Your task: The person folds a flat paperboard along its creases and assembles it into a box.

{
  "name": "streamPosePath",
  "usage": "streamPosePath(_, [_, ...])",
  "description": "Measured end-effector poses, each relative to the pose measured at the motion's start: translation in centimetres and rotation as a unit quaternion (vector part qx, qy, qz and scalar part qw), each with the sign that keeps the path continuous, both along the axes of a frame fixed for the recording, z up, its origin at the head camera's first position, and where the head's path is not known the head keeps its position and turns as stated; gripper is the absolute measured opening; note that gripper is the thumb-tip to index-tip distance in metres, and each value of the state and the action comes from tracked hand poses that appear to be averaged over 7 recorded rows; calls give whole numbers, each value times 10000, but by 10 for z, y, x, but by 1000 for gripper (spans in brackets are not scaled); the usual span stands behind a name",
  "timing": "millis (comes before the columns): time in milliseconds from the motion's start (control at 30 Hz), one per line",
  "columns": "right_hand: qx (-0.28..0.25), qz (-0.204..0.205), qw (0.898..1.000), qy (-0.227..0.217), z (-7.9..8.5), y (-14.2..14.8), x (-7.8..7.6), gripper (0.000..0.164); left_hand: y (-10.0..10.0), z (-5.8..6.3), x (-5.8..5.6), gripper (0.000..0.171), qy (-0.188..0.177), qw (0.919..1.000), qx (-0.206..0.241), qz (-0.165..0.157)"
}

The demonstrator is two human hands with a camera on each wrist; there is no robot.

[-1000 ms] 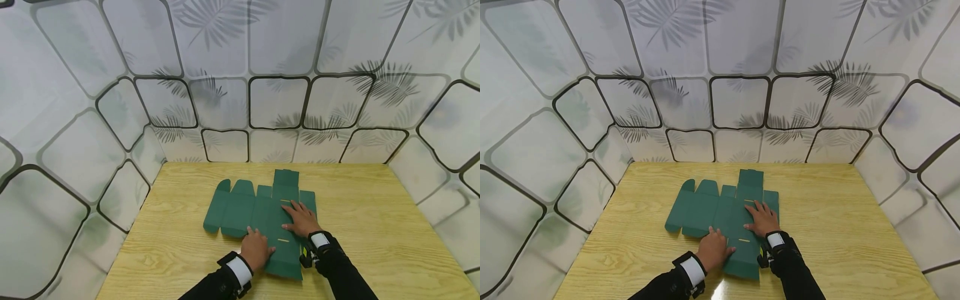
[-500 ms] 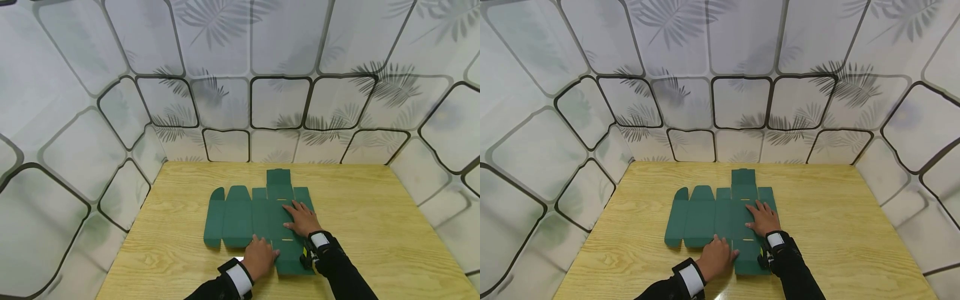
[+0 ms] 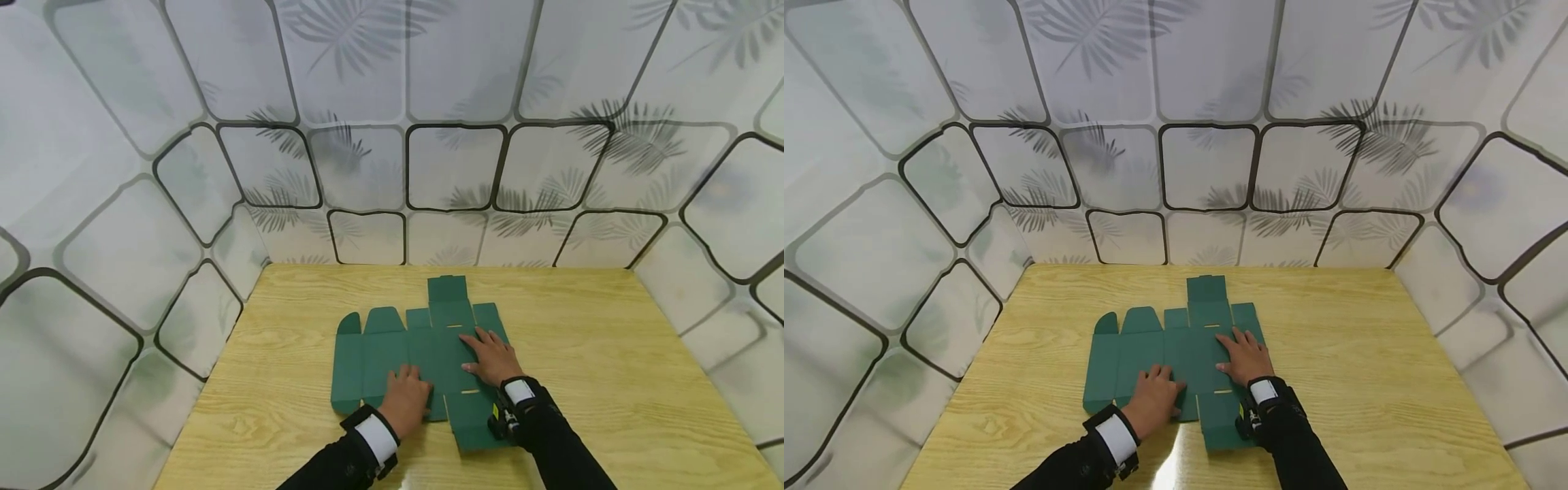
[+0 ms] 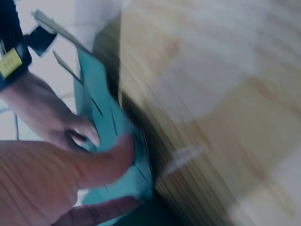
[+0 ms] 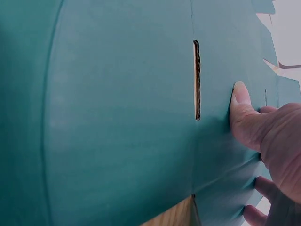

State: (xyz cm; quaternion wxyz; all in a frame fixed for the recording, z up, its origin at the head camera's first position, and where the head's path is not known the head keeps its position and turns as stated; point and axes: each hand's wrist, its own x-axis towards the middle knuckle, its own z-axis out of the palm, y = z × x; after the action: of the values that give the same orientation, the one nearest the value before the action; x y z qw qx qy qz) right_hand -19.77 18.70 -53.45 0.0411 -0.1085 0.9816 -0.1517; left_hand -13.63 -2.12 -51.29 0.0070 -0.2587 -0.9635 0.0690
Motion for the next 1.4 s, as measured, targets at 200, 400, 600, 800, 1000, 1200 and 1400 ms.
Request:
streamPosePath(200, [58,-21,9999,-117,-1,3,-5,59,-1,-2,-8,73,-1325,9830,786,997])
streamPosePath(400, [161,-160,9996,187,-5,3,-9,54,14,-1,-4,75,-999,9873,533,1111])
streamPosePath(600, [177,-299,9988,332,-5,-3,-5,54,28,-2,-3,76,-782,9882,241,1295])
streamPosePath(800, [296,-230,9992,-105,-2,-8,1,88,34,0,-3,77,-702,9875,125,1405])
streamPosePath(1000, [287,-178,9989,-327,2,-13,3,93,25,1,-10,67,-1072,9848,747,1145])
streamPosePath(1200, [136,-14,9979,-633,5,-14,1,93,-11,6,-29,38,-1342,9748,1719,470])
streamPosePath(1400, [71,21,9975,-698,1,-6,-5,94,-46,2,-43,78,-1293,9851,1022,481])
